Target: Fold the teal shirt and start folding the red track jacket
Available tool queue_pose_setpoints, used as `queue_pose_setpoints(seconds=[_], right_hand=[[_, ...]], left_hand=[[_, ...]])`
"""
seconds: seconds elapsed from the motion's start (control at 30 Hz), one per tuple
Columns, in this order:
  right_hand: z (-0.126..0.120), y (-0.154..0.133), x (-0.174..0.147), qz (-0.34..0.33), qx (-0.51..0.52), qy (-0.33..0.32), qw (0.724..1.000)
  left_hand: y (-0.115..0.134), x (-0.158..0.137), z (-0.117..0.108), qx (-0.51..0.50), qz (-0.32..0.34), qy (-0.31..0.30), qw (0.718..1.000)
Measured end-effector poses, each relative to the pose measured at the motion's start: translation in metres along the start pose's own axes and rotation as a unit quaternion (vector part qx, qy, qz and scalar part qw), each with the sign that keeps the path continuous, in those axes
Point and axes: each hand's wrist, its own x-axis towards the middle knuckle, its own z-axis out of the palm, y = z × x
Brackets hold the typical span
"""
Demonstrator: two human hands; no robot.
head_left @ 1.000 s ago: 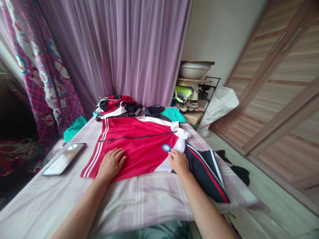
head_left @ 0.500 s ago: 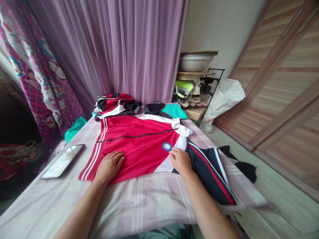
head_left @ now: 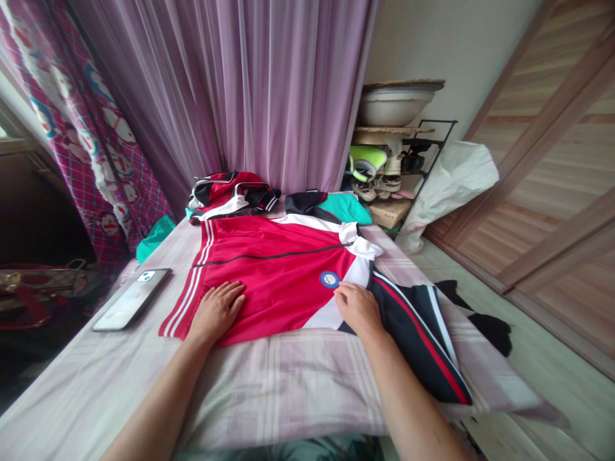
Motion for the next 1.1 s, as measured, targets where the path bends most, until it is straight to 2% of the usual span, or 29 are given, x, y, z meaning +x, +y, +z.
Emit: queue_pose_setpoints(seconds=[0.3, 0.6, 0.73, 0.87, 1.0, 1.1], right_hand=[[-0.004, -0.004, -0.002, -0.007, -0.002, 0.000, 1.000], [-0.020, -0.009, -0.002, -0.045, -0.075, -0.054, 0.995], [-0.037, -0.010, 0.006, -0.076, -0.112, -0.120, 0.984], [-0.057, -0.004, 0.032, -0.104, -0.098, -0.221, 0.965], [-0.058, 0.014, 0.066, -0.117, -0.013, -0.313, 0.942], [-0.046, 0.033, 0.078, -0.072, 0.109, -0.364, 0.922]], left_hand=[[-0.002, 0.000, 0.000, -0.011, 0.020, 0.018, 1.000], [0.000, -0.003, -0.004, 0.002, 0.018, 0.007, 1.000], [-0.001, -0.005, -0.002, 0.021, 0.017, 0.015, 1.000], [-0.004, -0.007, -0.001, 0.028, 0.029, 0.016, 0.999], [-0.008, -0.008, -0.001, 0.026, 0.046, 0.017, 0.998], [-0.012, -0.009, 0.000, 0.026, 0.055, 0.024, 0.998]])
